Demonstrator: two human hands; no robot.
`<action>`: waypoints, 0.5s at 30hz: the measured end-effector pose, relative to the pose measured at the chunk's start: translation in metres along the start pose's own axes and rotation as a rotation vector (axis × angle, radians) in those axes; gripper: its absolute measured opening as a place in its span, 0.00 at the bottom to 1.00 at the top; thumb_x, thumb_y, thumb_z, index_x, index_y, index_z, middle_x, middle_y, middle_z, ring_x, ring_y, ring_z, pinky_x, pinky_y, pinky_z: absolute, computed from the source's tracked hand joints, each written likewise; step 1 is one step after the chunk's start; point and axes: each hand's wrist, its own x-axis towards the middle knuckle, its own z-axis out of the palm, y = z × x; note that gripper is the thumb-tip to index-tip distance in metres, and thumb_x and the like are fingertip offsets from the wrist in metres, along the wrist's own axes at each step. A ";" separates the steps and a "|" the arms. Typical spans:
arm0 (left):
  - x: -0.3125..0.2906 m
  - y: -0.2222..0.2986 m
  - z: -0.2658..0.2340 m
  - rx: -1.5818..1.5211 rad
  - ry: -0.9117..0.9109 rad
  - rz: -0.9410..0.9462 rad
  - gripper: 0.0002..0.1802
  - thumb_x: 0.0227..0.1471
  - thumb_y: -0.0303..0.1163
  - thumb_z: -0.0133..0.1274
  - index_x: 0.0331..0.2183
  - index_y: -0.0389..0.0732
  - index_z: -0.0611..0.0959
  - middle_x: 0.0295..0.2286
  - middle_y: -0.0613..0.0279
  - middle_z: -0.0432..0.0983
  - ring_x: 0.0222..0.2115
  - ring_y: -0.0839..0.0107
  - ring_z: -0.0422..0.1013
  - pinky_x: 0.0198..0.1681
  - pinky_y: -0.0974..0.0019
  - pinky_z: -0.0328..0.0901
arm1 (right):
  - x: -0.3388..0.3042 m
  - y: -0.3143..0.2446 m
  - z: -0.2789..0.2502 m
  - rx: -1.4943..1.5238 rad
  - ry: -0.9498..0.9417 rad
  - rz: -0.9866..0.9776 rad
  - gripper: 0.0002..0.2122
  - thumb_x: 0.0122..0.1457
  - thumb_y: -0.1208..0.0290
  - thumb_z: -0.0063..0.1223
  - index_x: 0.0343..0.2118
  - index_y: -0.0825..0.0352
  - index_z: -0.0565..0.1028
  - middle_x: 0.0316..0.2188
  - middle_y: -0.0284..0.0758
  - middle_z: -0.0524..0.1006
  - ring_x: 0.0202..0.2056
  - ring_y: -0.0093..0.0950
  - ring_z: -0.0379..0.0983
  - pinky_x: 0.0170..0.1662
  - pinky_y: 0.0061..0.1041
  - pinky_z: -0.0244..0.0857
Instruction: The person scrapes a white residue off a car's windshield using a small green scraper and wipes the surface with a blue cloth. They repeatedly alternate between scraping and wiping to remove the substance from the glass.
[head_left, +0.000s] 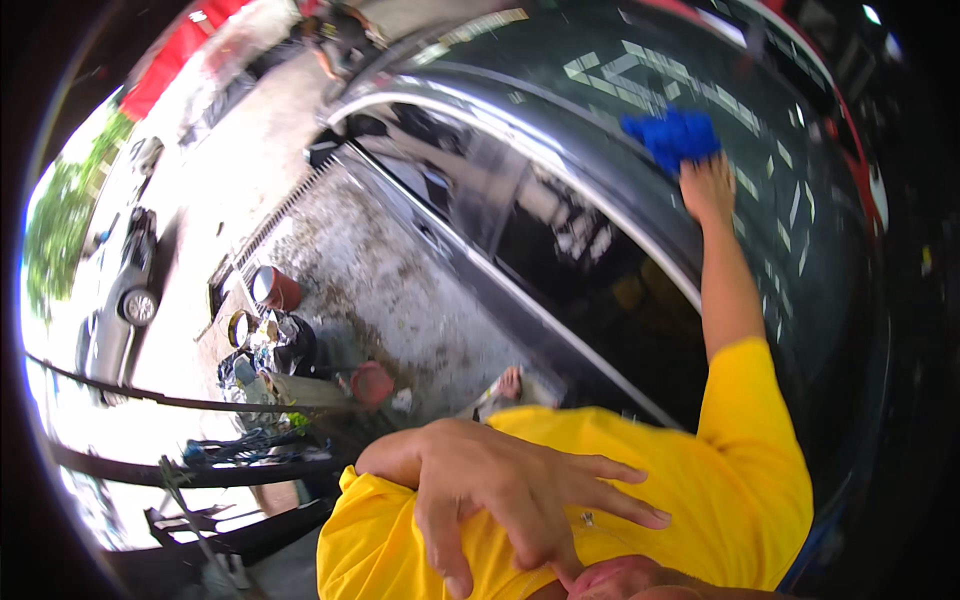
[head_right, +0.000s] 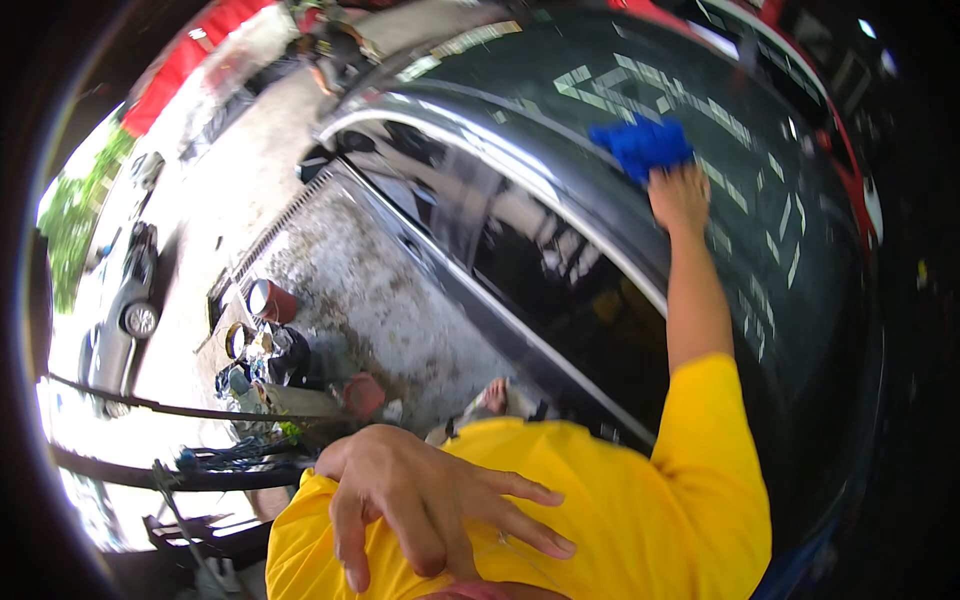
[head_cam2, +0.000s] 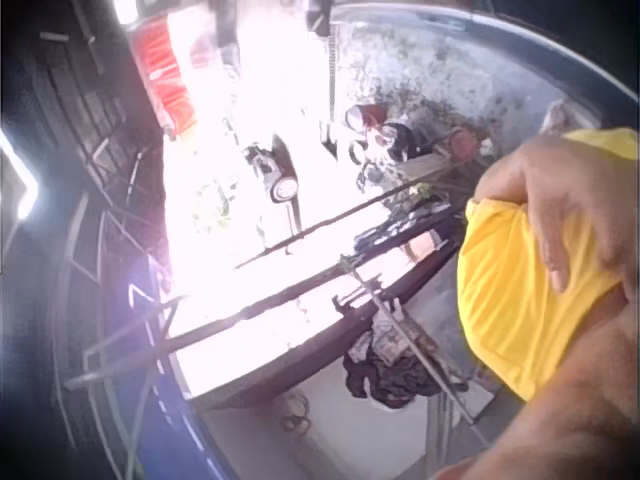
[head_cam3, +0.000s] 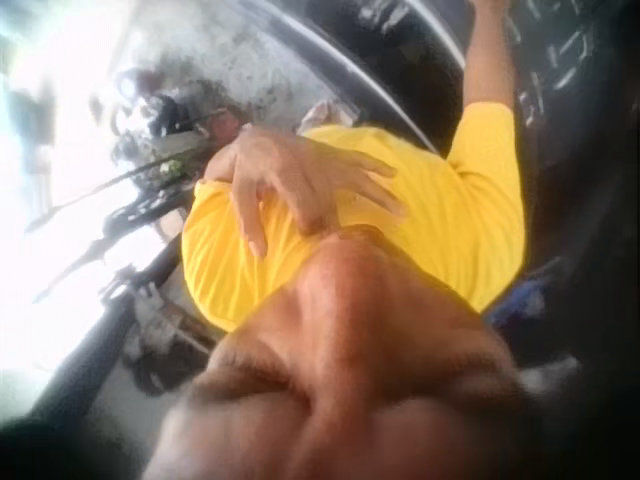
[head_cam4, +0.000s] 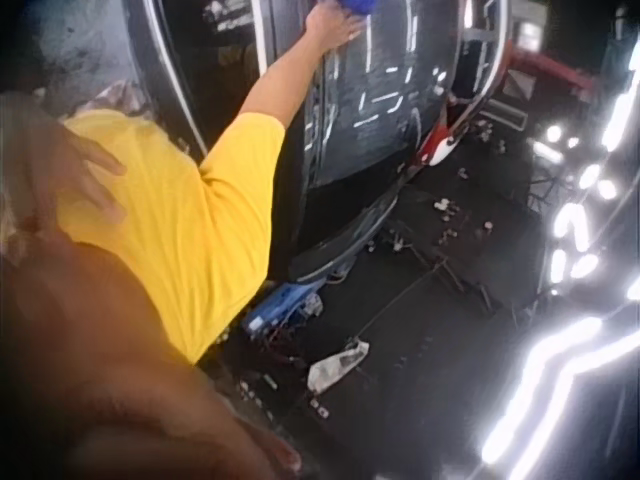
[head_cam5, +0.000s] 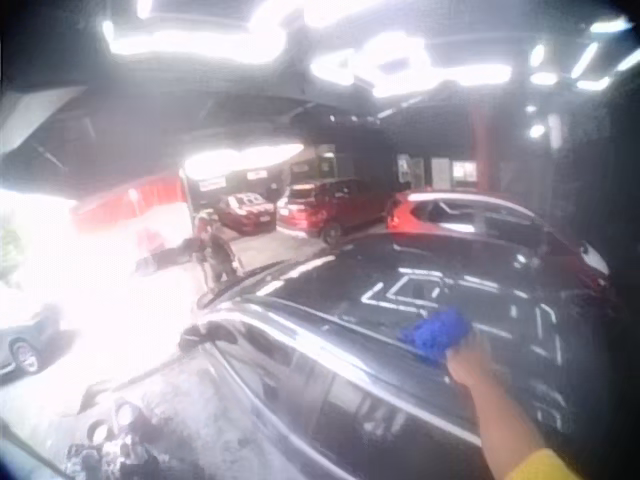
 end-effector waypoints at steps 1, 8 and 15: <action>0.002 -0.004 0.000 0.004 0.007 -0.049 0.25 0.59 0.45 0.58 0.48 0.33 0.79 0.48 0.41 0.73 0.50 0.39 0.71 0.51 0.27 0.62 | -0.001 0.000 -0.002 0.036 -0.003 -0.004 0.21 0.67 0.53 0.38 0.56 0.57 0.75 0.63 0.48 0.68 0.66 0.50 0.57 0.69 0.50 0.47; -0.025 -0.012 0.010 0.063 -0.124 -0.235 0.20 0.56 0.45 0.61 0.39 0.37 0.80 0.52 0.45 0.75 0.58 0.36 0.63 0.60 0.30 0.52 | 0.011 0.002 0.011 0.049 -0.088 0.173 0.31 0.69 0.49 0.31 0.63 0.69 0.66 0.68 0.45 0.61 0.71 0.43 0.50 0.71 0.43 0.45; -0.132 -0.001 -0.021 -0.149 0.313 -0.482 0.17 0.56 0.42 0.64 0.41 0.41 0.81 0.52 0.50 0.77 0.59 0.45 0.66 0.65 0.43 0.55 | 0.013 0.004 0.017 0.105 -0.080 0.191 0.32 0.69 0.47 0.29 0.66 0.66 0.63 0.70 0.43 0.57 0.72 0.39 0.46 0.72 0.42 0.41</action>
